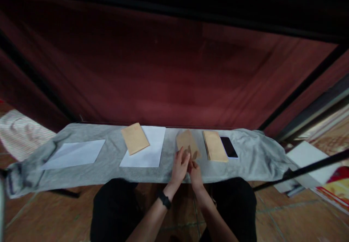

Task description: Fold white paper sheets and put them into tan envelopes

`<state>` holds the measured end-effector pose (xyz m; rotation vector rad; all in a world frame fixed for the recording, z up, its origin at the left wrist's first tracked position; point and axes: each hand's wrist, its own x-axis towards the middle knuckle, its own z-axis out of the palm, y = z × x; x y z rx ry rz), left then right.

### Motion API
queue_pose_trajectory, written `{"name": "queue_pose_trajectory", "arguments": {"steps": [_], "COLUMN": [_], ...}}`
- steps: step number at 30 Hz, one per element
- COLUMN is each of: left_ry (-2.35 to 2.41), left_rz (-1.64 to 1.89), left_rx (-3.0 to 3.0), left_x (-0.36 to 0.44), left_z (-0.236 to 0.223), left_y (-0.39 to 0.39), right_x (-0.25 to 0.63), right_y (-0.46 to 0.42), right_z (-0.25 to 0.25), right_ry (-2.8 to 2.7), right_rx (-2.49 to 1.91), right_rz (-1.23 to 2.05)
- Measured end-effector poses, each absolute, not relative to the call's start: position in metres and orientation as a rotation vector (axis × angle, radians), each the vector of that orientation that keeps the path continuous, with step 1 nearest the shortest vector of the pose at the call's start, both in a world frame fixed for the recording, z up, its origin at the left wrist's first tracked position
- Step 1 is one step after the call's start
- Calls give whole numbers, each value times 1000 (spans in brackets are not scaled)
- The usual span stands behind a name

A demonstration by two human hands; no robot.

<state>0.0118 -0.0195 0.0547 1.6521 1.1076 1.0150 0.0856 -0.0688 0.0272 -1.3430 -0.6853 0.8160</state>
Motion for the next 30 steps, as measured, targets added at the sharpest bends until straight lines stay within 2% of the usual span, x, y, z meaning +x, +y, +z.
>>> {"name": "queue_pose_trajectory", "arguments": {"steps": [7, 17, 20, 25, 30], "left_ry": [1355, 1357, 1357, 1344, 998], "left_rz": [802, 643, 630, 580, 411], "left_rx": [1727, 1962, 2018, 2283, 2563], "left_x": [1, -13, -18, -17, 7], "left_z": [19, 13, 12, 12, 10], "left_y": [-16, 3, -4, -13, 10], "right_x": [70, 101, 111, 113, 113], "right_y": [-78, -101, -110, -118, -120], "right_z": [17, 9, 9, -1, -14], "right_ry": [-444, -647, -931, -1868, -1973], "right_rx": [-1098, -1379, -1564, -1865, -1909], "right_rz": [1138, 1121, 865, 72, -112]}}
